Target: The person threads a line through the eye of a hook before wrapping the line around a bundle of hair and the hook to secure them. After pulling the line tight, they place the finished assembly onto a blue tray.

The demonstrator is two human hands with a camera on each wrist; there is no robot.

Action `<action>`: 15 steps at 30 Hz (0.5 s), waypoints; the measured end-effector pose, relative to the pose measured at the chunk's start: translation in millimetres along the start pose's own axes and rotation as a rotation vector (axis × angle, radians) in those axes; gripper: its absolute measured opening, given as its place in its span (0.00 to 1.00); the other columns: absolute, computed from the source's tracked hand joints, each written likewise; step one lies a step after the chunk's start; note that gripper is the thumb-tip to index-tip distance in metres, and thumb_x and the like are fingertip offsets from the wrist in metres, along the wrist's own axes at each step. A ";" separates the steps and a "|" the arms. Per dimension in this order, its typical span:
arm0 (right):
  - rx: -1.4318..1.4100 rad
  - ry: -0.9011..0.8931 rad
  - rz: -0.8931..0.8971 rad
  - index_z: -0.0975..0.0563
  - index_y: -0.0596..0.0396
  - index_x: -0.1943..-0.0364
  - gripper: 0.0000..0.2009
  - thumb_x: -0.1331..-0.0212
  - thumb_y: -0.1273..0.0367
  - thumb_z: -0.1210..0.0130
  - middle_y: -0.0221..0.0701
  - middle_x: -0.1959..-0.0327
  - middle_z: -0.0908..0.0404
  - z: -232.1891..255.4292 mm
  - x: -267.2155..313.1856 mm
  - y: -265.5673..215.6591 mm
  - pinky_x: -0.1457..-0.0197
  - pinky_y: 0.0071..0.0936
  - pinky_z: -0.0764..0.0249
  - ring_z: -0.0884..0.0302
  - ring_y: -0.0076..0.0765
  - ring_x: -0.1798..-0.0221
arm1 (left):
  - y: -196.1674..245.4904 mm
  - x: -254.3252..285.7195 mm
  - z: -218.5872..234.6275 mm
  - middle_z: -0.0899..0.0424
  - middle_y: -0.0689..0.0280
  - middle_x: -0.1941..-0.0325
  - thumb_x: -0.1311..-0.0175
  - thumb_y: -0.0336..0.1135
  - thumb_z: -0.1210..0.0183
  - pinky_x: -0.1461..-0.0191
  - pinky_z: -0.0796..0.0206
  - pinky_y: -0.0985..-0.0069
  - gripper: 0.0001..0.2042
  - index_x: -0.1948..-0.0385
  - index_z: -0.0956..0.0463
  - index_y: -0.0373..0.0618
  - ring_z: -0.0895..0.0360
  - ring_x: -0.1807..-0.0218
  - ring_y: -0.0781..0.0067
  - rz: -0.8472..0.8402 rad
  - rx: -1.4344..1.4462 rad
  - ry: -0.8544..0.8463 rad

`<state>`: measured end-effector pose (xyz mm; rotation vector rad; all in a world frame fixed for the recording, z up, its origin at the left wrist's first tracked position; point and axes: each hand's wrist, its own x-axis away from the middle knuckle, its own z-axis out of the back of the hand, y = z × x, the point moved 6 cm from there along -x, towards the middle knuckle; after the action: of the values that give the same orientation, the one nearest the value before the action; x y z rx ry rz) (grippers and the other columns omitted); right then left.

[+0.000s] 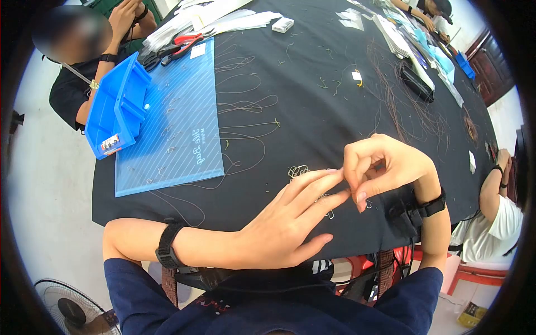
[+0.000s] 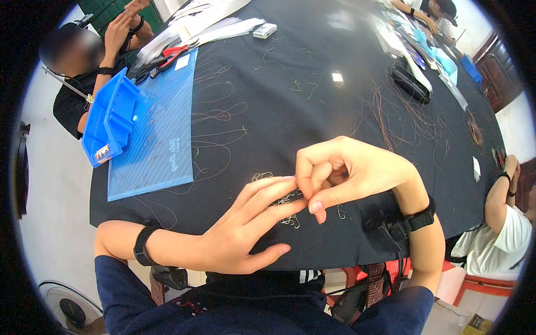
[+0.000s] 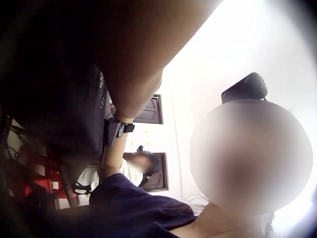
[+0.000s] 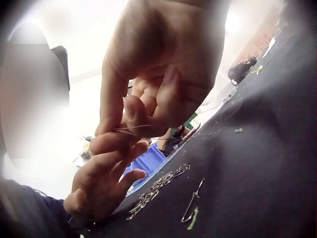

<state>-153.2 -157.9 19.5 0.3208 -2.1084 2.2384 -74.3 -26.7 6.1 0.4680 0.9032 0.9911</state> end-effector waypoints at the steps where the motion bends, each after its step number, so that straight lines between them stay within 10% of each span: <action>1: -0.026 -0.022 0.021 0.28 0.62 0.68 0.08 0.46 0.77 0.38 0.37 0.77 0.17 -0.9 -0.2 2.0 0.70 0.20 0.26 0.18 0.27 0.71 | 0.2 -0.1 -0.1 0.38 0.48 0.36 0.53 0.28 0.35 0.34 0.45 0.55 0.30 0.44 0.33 0.34 0.40 0.35 0.46 -0.003 -0.001 -0.002; 8: -0.036 0.054 -0.022 0.28 0.62 0.69 0.10 0.47 0.76 0.36 0.38 0.77 0.18 7.6 6.1 -6.0 0.70 0.21 0.26 0.17 0.30 0.70 | 4.5 -0.4 3.2 0.33 0.53 0.39 0.55 0.28 0.35 0.38 0.42 0.59 0.32 0.42 0.33 0.33 0.35 0.40 0.53 -0.045 0.076 0.000; 12: 0.038 0.200 0.478 0.27 0.52 0.70 0.09 0.43 0.65 0.38 0.31 0.80 0.20 42.3 18.8 -12.4 0.75 0.20 0.42 0.35 0.21 0.86 | 10.9 0.3 -1.8 0.32 0.55 0.38 0.56 0.30 0.35 0.38 0.41 0.62 0.34 0.41 0.34 0.34 0.34 0.42 0.56 -0.118 0.067 -0.094; 15: -0.257 0.302 0.544 0.27 0.42 0.66 0.08 0.45 0.66 0.38 0.16 0.84 0.26 65.6 34.3 -10.4 0.66 0.22 0.40 0.32 0.20 0.66 | 17.7 3.7 -10.7 0.32 0.56 0.36 0.57 0.33 0.35 0.38 0.40 0.65 0.35 0.41 0.32 0.34 0.33 0.42 0.58 -0.218 0.065 -0.193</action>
<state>-177.3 -225.9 39.2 -0.6336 -2.4713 2.0172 -91.3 -15.3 10.9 0.4999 0.7951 0.7068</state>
